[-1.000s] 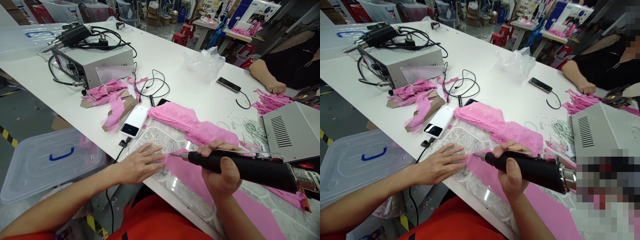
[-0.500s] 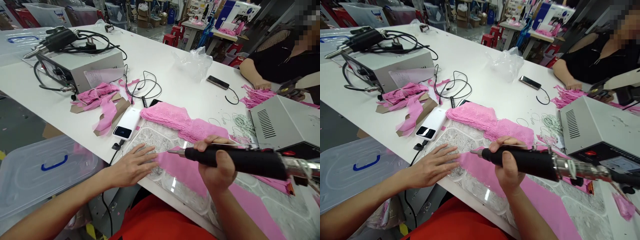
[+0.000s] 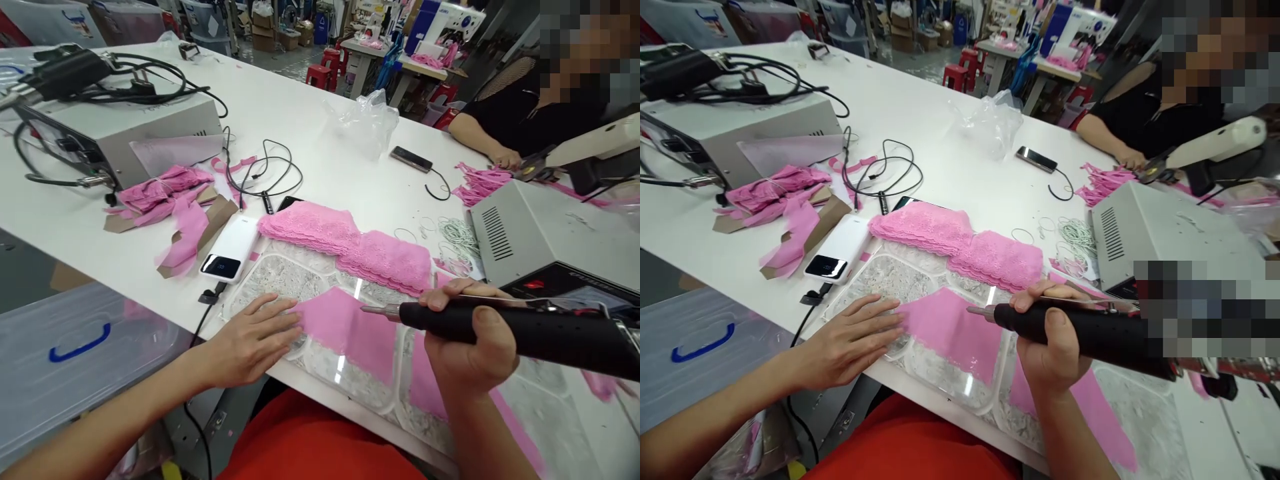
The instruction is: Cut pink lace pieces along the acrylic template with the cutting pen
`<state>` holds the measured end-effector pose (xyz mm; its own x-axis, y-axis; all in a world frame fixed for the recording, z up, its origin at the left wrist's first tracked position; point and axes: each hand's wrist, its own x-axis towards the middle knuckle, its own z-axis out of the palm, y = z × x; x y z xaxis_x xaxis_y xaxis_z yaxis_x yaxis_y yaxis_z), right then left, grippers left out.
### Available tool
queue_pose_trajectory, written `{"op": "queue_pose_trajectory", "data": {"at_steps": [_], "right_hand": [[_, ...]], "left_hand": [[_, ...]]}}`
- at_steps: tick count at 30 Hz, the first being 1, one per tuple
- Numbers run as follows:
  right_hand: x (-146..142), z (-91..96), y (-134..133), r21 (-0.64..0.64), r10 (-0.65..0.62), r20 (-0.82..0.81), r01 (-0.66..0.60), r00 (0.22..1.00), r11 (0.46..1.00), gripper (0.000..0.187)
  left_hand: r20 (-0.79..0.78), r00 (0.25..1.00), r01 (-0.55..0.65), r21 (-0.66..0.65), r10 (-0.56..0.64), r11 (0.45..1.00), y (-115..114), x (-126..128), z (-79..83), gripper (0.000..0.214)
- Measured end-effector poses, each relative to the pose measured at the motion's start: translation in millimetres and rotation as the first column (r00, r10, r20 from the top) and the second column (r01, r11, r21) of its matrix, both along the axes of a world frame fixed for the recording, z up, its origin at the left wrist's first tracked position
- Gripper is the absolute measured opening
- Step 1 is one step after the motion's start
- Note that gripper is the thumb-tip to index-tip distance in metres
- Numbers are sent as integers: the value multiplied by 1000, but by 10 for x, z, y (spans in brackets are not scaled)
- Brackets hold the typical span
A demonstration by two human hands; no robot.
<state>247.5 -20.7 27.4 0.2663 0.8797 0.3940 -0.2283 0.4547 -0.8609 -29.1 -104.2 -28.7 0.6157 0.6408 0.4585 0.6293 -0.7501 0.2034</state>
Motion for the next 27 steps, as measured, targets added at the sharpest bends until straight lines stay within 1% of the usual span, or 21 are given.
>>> {"op": "queue_pose_trajectory", "data": {"at_steps": [3,5,8,11,14,21,27], "right_hand": [[149,22,20,-18,-67,-13,66,998,998,13],[223,32,28,-8,-109,-13,109,994,994,12],[269,18,30,12,-143,-10,143,990,990,10],[240,-26,26,22,-114,-11,114,993,993,10],[168,-71,30,45,-74,-10,74,997,996,11],[28,-136,60,60,-4,-24,5,1000,998,13],[-5,-185,69,48,25,-22,-24,999,999,12]], "left_hand": [[22,1000,4,19,-4,1000,43,33,-3,33],[27,999,17,15,-18,1000,81,57,-16,32],[-14,1000,20,-1,-20,1000,137,100,-53,33],[-80,997,16,-12,-17,1000,176,130,-98,35],[-112,994,11,-12,-12,1000,189,135,-124,37],[-128,992,9,-5,-10,1000,188,129,-107,36],[-99,995,-14,-45,9,999,185,131,-111,36]]}}
